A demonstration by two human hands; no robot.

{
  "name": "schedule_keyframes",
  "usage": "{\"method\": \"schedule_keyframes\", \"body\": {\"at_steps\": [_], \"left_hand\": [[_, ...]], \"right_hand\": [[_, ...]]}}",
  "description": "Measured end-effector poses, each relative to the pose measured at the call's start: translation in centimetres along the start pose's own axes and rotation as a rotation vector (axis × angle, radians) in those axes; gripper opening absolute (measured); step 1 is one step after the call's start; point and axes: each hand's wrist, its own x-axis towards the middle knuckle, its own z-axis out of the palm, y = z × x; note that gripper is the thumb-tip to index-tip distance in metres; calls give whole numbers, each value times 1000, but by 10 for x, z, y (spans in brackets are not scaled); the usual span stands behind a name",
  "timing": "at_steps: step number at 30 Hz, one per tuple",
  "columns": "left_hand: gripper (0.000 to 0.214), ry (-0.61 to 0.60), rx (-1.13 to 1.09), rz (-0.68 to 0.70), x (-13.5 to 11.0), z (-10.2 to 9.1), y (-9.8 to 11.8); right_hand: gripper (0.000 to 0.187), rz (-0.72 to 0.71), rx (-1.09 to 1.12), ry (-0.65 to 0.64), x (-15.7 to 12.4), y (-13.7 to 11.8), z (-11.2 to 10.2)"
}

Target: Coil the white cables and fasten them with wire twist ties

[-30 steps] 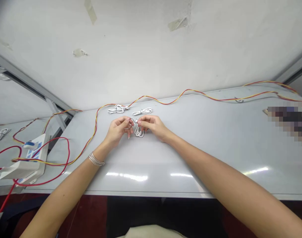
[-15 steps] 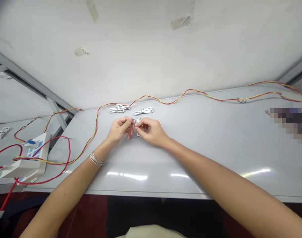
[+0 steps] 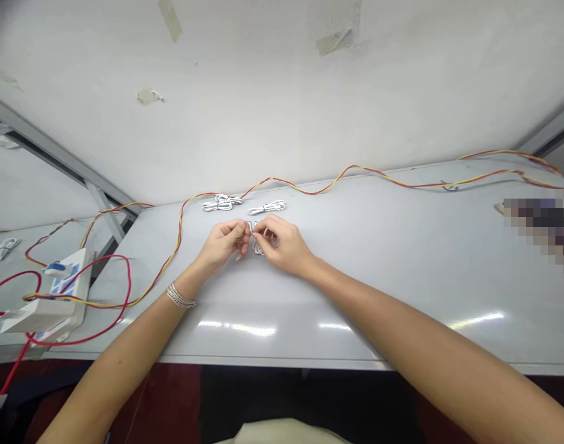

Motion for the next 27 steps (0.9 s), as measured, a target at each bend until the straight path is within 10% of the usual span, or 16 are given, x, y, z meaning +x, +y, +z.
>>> {"method": "schedule_keyframes", "body": {"at_steps": [27], "left_hand": [[32, -83, -139, 29, 5, -11, -5]], "right_hand": [[6, -18, -53, 93, 1, 0, 0]]}}
